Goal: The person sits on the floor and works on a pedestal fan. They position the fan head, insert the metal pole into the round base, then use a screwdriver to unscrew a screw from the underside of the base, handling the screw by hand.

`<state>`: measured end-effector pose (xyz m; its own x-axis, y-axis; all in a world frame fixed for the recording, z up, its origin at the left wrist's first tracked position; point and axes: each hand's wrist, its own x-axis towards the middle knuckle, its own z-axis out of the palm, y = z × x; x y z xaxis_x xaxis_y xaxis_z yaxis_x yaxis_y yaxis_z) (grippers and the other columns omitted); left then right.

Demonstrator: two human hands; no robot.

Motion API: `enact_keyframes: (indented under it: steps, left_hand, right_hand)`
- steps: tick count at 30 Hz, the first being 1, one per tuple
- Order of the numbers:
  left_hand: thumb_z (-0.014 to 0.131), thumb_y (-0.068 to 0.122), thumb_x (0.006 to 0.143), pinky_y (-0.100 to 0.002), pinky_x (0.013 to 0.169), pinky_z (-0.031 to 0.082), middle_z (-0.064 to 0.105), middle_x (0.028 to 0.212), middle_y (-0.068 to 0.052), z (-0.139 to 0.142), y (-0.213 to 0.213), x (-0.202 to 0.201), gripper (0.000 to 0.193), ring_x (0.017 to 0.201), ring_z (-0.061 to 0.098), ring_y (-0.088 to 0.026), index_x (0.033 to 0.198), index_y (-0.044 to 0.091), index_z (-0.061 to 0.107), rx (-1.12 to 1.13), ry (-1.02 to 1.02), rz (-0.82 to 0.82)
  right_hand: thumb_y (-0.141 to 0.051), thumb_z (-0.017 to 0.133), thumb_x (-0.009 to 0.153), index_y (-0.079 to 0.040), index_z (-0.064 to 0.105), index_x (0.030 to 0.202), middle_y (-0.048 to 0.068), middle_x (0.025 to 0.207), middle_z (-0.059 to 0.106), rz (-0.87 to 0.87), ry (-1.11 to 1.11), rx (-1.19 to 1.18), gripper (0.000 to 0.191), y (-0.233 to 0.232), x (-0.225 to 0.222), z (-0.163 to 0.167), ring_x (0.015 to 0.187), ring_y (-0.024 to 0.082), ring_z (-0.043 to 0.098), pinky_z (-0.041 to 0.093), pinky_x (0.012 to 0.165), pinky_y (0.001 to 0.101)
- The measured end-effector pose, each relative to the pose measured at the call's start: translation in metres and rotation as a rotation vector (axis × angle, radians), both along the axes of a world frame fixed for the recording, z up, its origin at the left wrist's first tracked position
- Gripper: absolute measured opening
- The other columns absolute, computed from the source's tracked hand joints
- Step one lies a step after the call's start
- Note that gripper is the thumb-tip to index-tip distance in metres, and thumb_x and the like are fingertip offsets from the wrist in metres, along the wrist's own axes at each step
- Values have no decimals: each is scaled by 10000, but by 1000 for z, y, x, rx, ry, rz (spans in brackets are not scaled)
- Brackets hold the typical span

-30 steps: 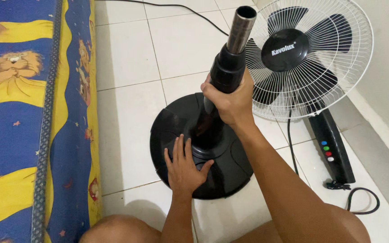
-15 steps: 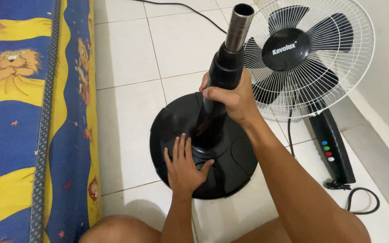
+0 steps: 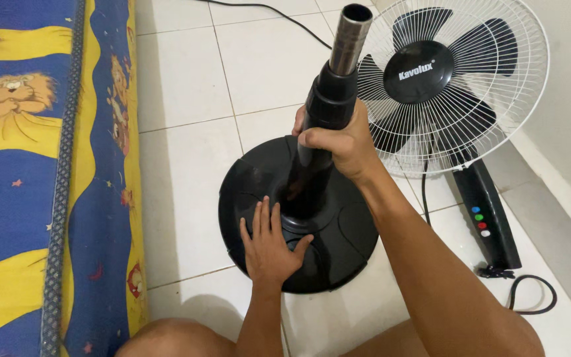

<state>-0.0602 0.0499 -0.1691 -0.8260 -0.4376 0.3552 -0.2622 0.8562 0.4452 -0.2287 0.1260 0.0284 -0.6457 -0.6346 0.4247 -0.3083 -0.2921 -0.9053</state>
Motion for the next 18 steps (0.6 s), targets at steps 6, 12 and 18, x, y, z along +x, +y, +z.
enact_keyframes:
  steps: [6, 12, 18]
  left_hand:
    - [692, 680, 772, -615, 1174, 180, 374, 1583, -184, -2, -1, -1, 943, 1470, 329, -316, 1421, 27, 486, 22, -17, 2]
    - [636, 715, 800, -609, 1175, 166, 363, 1590, -171, -4, -1, -2, 948, 1479, 311, -310, 1434, 27, 485, -6, -66, 3]
    - [564, 748, 835, -602, 1194, 164, 347, 1611, -159, -9, -1, -3, 950, 1500, 283, -287, 1445, 24, 493, -9, -94, 10]
  right_hand:
    - [-85, 693, 673, -13, 624, 872, 97, 817, 693, 12, 7, 23, 223, 0, -2, 3, 776, 185, 677, 566, 756, 318]
    - [-101, 677, 668, -38, 599, 897, 80, 788, 666, 6, 26, 17, 250, -2, -2, 3, 782, 187, 682, 584, 747, 324]
    - [-81, 693, 699, -19, 615, 902, 91, 824, 686, -86, 42, 4, 226, -6, 9, -4, 770, 174, 656, 547, 739, 312]
